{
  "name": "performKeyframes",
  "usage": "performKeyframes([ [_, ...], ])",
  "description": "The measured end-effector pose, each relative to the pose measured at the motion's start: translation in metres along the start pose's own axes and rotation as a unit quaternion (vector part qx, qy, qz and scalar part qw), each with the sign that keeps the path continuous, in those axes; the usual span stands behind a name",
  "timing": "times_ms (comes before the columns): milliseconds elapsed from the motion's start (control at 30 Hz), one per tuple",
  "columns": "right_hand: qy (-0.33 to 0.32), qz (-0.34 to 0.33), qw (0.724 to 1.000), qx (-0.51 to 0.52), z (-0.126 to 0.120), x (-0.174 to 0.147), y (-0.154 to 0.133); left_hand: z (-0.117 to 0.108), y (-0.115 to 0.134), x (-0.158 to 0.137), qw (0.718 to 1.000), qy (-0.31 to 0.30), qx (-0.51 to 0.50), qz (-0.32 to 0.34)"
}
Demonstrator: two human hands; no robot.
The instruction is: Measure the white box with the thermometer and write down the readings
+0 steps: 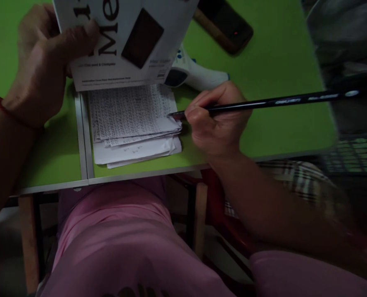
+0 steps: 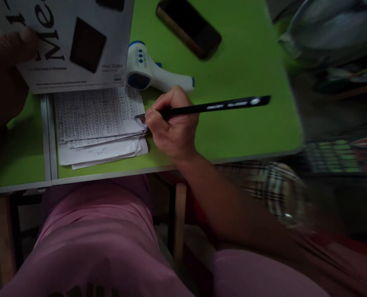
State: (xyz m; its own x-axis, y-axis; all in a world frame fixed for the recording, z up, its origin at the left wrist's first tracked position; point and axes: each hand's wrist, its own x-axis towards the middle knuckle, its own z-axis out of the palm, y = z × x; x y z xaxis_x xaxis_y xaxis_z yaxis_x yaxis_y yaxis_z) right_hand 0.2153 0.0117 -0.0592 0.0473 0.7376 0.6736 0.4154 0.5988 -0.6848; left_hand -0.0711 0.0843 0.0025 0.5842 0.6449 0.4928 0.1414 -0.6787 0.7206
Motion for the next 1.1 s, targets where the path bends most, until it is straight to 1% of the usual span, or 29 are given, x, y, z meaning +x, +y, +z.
performKeyframes([
  [33, -0.003, -0.001, 1.000, 0.008, 0.000, 0.000, 0.000, 0.001, -0.001, 0.001, 0.997, 0.045, -0.049, -0.041],
  [67, -0.006, -0.002, 1.000, 0.015, 0.001, 0.000, -0.001, 0.001, -0.003, 0.001, 0.990, 0.082, -0.093, -0.060],
  [100, -0.008, -0.005, 1.000, 0.020, 0.001, 0.000, -0.002, 0.002, -0.005, 0.002, 0.988, 0.094, -0.116, -0.050],
  [167, -0.012, -0.010, 1.000, 0.022, 0.002, 0.001, -0.002, 0.003, -0.010, 0.004, 0.983, 0.103, -0.150, -0.017],
  [233, -0.015, -0.008, 1.000, 0.023, 0.002, 0.001, -0.003, 0.003, -0.015, 0.005, 0.978, 0.109, -0.175, -0.006],
  [433, -0.013, 0.017, 1.000, 0.013, 0.000, 0.000, -0.001, 0.004, -0.020, 0.006, 0.969, 0.121, -0.211, -0.038],
  [500, -0.010, 0.031, 0.999, 0.008, -0.001, -0.001, 0.001, 0.004, -0.021, 0.006, 0.968, 0.134, -0.210, -0.029],
  [600, 0.007, 0.029, 1.000, -0.003, -0.003, -0.002, 0.004, 0.004, -0.018, 0.005, 0.968, 0.128, -0.217, -0.020],
  [667, 0.014, 0.018, 1.000, -0.011, -0.005, -0.003, 0.007, 0.002, -0.012, 0.004, 0.975, 0.108, -0.191, -0.032],
  [800, 0.017, 0.012, 0.999, -0.033, -0.007, -0.005, 0.015, 0.000, 0.001, 0.002, 0.984, 0.087, -0.126, -0.087],
  [867, 0.016, 0.007, 0.999, -0.030, -0.007, -0.005, 0.016, 0.000, 0.004, 0.002, 0.986, 0.083, -0.120, -0.086],
  [967, 0.020, 0.006, 0.999, -0.029, -0.008, -0.006, 0.017, 0.001, 0.004, 0.002, 0.989, 0.061, -0.118, -0.062],
  [1000, 0.019, 0.012, 0.999, -0.034, -0.009, -0.007, 0.018, 0.001, 0.004, 0.002, 0.991, 0.062, -0.102, -0.057],
  [1033, 0.018, 0.019, 0.999, -0.039, -0.009, -0.007, 0.018, 0.000, 0.005, 0.002, 0.995, 0.068, -0.059, -0.049],
  [1067, 0.017, 0.024, 0.999, -0.045, -0.010, -0.008, 0.019, 0.000, 0.005, 0.001, 0.998, 0.056, 0.031, -0.022],
  [1100, 0.017, 0.028, 0.998, -0.049, -0.010, -0.008, 0.020, 0.000, 0.006, 0.000, 0.989, 0.023, 0.145, 0.016],
])
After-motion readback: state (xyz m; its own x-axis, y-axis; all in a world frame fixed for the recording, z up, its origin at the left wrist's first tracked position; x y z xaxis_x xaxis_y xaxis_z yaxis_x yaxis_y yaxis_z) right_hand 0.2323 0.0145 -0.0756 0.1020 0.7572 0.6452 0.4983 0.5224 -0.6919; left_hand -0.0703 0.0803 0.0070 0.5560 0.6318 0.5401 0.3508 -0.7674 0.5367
